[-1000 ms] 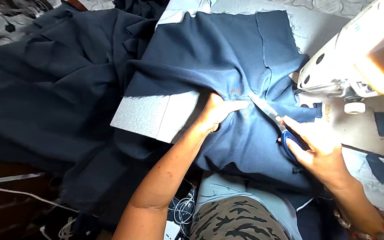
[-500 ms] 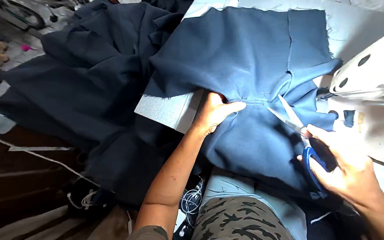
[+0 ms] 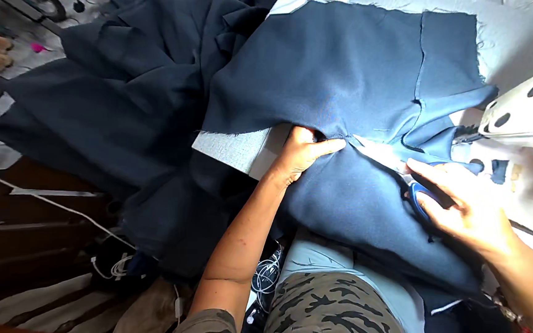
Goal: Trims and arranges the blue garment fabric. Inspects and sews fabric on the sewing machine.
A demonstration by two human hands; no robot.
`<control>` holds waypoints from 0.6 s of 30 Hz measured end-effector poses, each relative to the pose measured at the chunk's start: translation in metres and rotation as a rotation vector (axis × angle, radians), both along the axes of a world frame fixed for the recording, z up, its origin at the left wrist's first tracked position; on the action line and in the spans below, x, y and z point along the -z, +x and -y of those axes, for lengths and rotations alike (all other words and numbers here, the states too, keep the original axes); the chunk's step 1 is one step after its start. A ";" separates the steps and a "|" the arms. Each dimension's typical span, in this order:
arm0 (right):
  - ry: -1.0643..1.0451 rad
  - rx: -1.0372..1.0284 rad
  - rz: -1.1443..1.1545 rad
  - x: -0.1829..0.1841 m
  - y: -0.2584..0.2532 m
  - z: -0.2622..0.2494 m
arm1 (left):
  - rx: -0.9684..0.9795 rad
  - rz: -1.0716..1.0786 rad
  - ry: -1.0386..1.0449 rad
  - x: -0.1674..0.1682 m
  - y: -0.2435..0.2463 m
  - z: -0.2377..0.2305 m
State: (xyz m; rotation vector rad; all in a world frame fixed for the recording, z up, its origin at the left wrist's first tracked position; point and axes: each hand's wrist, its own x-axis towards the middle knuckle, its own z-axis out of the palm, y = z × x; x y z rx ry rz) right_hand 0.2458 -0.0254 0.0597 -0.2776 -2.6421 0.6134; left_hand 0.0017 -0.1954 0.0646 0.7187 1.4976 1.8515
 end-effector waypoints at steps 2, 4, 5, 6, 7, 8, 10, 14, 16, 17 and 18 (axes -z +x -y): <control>-0.011 -0.016 0.000 0.000 -0.004 -0.002 | -0.006 0.005 -0.004 0.000 0.000 0.000; -0.020 -0.030 0.000 -0.001 -0.007 -0.003 | -0.011 0.014 0.008 -0.001 0.000 0.000; -0.025 -0.039 -0.007 -0.002 -0.009 -0.004 | -0.010 0.013 0.011 -0.001 0.000 0.000; -0.024 -0.046 -0.010 -0.002 -0.010 -0.004 | -0.013 0.010 0.010 -0.001 0.000 0.000; -0.027 -0.050 -0.009 -0.003 -0.011 -0.004 | -0.014 0.006 0.011 -0.001 0.000 0.000; -0.029 -0.052 -0.006 -0.003 -0.012 -0.005 | -0.015 0.003 0.014 0.000 0.000 0.000; -0.045 -0.060 -0.008 -0.003 -0.012 -0.006 | -0.009 -0.004 0.017 0.001 0.000 0.001; -0.078 -0.078 -0.027 0.000 -0.012 -0.009 | -0.012 0.013 0.014 0.001 0.000 0.001; -0.069 -0.082 -0.028 0.000 -0.014 -0.010 | -0.019 0.012 0.022 0.000 0.001 0.001; -0.062 -0.084 -0.027 -0.001 -0.014 -0.010 | -0.021 0.008 0.025 0.000 0.001 0.001; -0.054 -0.085 -0.028 -0.001 -0.015 -0.010 | -0.021 0.004 0.025 0.000 0.001 0.001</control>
